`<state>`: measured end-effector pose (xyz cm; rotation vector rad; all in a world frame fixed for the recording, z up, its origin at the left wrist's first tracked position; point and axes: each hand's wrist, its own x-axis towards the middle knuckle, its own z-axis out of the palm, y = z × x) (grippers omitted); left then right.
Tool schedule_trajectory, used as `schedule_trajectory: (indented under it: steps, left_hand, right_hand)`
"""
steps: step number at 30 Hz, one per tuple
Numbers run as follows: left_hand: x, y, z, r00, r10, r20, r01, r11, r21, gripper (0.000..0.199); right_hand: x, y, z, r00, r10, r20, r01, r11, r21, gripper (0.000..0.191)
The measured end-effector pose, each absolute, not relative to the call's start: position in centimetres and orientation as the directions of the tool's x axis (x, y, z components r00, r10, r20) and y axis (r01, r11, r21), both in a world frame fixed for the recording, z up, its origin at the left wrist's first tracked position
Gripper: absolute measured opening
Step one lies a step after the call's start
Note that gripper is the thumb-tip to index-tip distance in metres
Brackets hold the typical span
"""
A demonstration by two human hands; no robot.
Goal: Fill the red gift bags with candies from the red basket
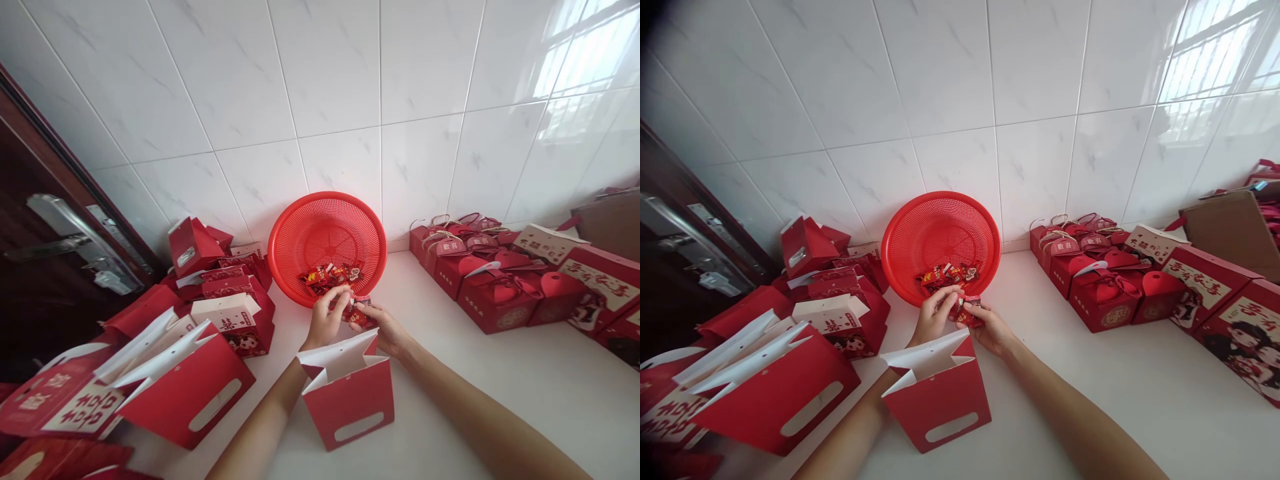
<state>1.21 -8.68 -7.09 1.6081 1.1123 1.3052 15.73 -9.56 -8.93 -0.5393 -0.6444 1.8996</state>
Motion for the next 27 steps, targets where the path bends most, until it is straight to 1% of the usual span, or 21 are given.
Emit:
schedule_trajectory:
  steps: [2, 5, 7, 10, 13, 17, 19, 23, 24, 25, 27]
  left_hand:
    - [1.0, -8.6, -6.9, 0.096, 0.948, 0.303, 0.175, -0.315, 0.933, 0.038]
    - [0.6, -8.3, -6.7, 0.139, 0.929, 0.342, 0.232, -0.366, 0.901, 0.024]
    - [0.3, -8.2, -6.6, 0.171, 0.914, 0.368, 0.213, -0.399, 0.892, 0.024]
    - [0.1, -8.1, -6.8, 0.159, 0.875, 0.457, 0.168, -0.48, 0.861, 0.026]
    - [0.0, -8.1, -7.2, 0.189, 0.827, 0.529, 0.19, -0.56, 0.807, 0.02]
    - [0.0, -8.5, -7.3, 0.268, 0.824, 0.499, 0.245, -0.559, 0.792, 0.013]
    - [-0.1, -8.7, -7.2, 0.249, 0.841, 0.48, 0.26, -0.536, 0.804, 0.015]
    - [-0.3, -8.8, -7.3, 0.039, 0.854, 0.518, 0.292, -0.506, 0.812, 0.021]
    - [-0.2, -8.8, -7.5, 0.017, 0.844, 0.536, 0.31, -0.514, 0.8, 0.021]
    - [0.1, -8.8, -7.9, 0.029, 0.832, 0.553, 0.324, -0.532, 0.783, 0.021]
    - [1.0, -9.1, -8.6, 0.111, 0.808, 0.578, 0.335, -0.578, 0.744, 0.022]
  right_hand:
    - [15.8, -9.5, -8.9, -0.382, 0.921, -0.077, -0.678, -0.336, -0.654, 0.028]
    - [15.8, -9.4, -8.9, -0.374, 0.924, -0.076, -0.677, -0.328, -0.658, 0.024]
    - [15.8, -9.3, -9.0, -0.366, 0.928, -0.077, -0.682, -0.323, -0.656, 0.022]
    - [15.9, -9.2, -9.0, -0.361, 0.926, -0.108, -0.691, -0.344, -0.636, 0.019]
    - [16.0, -9.2, -8.9, -0.356, 0.925, -0.136, -0.699, -0.359, -0.619, 0.017]
    - [16.0, -9.4, -8.8, -0.344, 0.931, -0.119, -0.692, -0.338, -0.638, 0.022]
    - [16.0, -9.4, -8.9, -0.34, 0.933, -0.116, -0.686, -0.331, -0.648, 0.025]
    - [16.2, -9.2, -9.0, -0.317, 0.94, -0.123, -0.676, -0.315, -0.666, 0.021]
    - [16.2, -9.2, -9.0, -0.314, 0.941, -0.126, -0.672, -0.315, -0.67, 0.02]
    - [16.3, -9.2, -8.9, -0.312, 0.941, -0.129, -0.669, -0.314, -0.673, 0.021]
    - [16.3, -9.2, -8.9, -0.311, 0.942, -0.128, -0.665, -0.312, -0.679, 0.025]
